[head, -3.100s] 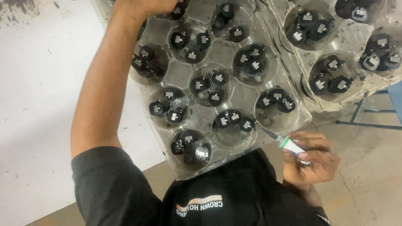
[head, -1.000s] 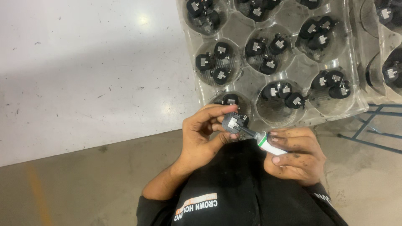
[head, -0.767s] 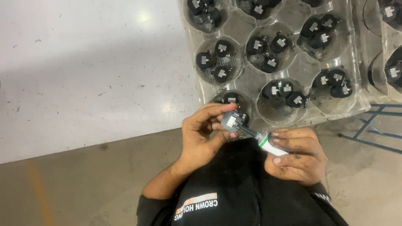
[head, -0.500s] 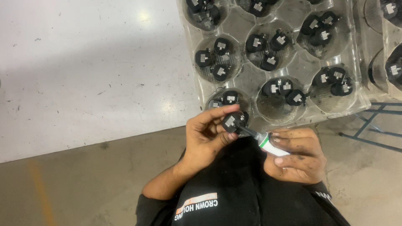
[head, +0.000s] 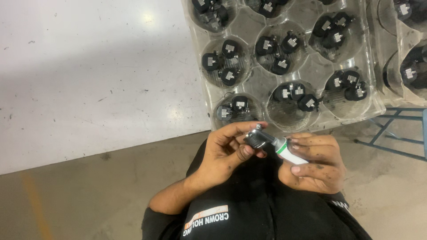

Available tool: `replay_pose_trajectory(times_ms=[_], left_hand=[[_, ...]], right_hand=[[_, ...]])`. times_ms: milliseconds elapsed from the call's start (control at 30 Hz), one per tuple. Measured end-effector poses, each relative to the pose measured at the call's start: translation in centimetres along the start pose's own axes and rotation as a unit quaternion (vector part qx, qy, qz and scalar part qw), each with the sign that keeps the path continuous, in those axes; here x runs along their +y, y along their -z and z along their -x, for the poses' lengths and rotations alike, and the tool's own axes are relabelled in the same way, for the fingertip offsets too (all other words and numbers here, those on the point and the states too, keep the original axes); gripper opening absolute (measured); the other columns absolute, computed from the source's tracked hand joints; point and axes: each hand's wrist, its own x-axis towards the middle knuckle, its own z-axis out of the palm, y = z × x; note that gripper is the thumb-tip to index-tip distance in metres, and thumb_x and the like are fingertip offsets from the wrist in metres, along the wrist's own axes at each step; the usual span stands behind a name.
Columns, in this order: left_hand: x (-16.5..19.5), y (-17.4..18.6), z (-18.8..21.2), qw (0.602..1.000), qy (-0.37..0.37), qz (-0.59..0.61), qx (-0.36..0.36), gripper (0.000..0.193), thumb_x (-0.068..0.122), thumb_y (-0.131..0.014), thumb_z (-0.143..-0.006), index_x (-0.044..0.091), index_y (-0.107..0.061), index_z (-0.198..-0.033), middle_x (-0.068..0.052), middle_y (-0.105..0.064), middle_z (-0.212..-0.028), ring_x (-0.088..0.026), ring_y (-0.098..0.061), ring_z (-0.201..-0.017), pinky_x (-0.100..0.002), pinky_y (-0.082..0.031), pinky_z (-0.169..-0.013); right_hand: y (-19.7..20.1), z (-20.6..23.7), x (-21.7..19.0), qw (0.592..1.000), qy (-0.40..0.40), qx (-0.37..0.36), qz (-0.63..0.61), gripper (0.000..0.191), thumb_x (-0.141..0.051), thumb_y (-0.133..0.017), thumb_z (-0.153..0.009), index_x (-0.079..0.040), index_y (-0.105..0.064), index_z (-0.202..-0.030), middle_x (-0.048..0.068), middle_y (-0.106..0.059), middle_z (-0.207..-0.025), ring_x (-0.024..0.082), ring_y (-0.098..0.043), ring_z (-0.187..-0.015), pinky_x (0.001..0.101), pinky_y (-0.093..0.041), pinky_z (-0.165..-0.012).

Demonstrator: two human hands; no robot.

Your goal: The person picks black electrical plug components one at a time from clear blister trays and applies adhesive to each from a small tube, returning each treated component to the tray. At the end the person reaches toward a cardboard box on the floor.

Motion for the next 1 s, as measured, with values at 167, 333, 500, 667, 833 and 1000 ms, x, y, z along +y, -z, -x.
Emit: replay_pose_trajectory(times_ms=[167,333,500,667,833,1000], left_hand=[[-0.1,0.2,-0.2,1.000,0.005,0.005,0.001,0.045,0.009,-0.066,-0.110,-0.002,-0.053,-0.151,-0.014,-0.070,-0.121,-0.015,-0.069,-0.100,-0.029,-0.059,-0.095],[-0.6,0.5,-0.3,1.000,0.011,0.011,0.007,0.045,0.010,-0.065,-0.109,-0.002,-0.053,-0.150,-0.013,-0.068,-0.127,-0.015,-0.069,-0.100,-0.032,-0.060,-0.097],[-0.8,0.5,-0.7,1.000,0.007,0.019,0.007,0.044,0.017,-0.064,-0.108,-0.001,-0.053,-0.147,-0.010,-0.065,-0.140,-0.015,-0.068,-0.101,-0.039,-0.062,-0.098],[0.3,-0.4,-1.9,1.000,0.018,0.022,0.005,0.044,0.014,-0.068,-0.110,-0.003,-0.057,-0.150,-0.011,-0.071,-0.114,-0.014,-0.068,-0.093,-0.038,-0.063,-0.097],[4.1,0.2,-5.7,0.979,-0.066,-0.189,0.027,0.047,-0.007,-0.080,-0.090,0.003,-0.064,-0.133,-0.008,-0.072,-0.120,-0.012,-0.070,-0.103,-0.027,-0.063,-0.093],[8.6,5.4,-20.5,0.844,-0.182,-0.501,0.051,0.032,-0.006,-0.086,-0.089,0.006,-0.068,-0.111,-0.002,-0.070,-0.095,-0.008,-0.074,-0.086,-0.023,-0.067,-0.075]], right_hand=[[0.2,0.0,0.1,0.999,-0.041,0.000,0.001,0.031,-0.005,-0.079,-0.081,-0.016,-0.054,-0.096,0.006,-0.062,-0.099,0.022,-0.068,-0.095,0.0399,-0.069,-0.085],[1.0,-0.1,0.4,0.998,-0.054,-0.034,-0.005,0.033,0.000,-0.077,-0.081,-0.016,-0.054,-0.096,0.009,-0.061,-0.102,0.023,-0.067,-0.098,0.0416,-0.068,-0.087],[1.6,-1.0,-0.2,0.995,-0.086,-0.050,-0.018,0.032,0.003,-0.078,-0.078,-0.016,-0.057,-0.092,0.010,-0.062,-0.103,0.025,-0.067,-0.100,0.0415,-0.068,-0.089],[1.2,-1.4,0.0,0.994,-0.108,0.010,-0.004,0.031,0.006,-0.076,-0.083,-0.012,-0.053,-0.091,0.011,-0.064,-0.101,0.026,-0.069,-0.093,0.0411,-0.068,-0.081],[1.8,-0.2,1.9,0.971,-0.051,0.233,-0.018,0.034,-0.011,-0.079,-0.087,-0.011,-0.047,-0.097,0.009,-0.064,-0.093,0.022,-0.070,-0.080,0.0379,-0.070,-0.065],[5.3,1.2,1.9,0.968,-0.108,0.225,0.018,0.034,-0.012,-0.081,-0.096,-0.011,-0.048,-0.104,0.009,-0.062,-0.103,0.023,-0.070,-0.089,0.0386,-0.071,-0.073]])
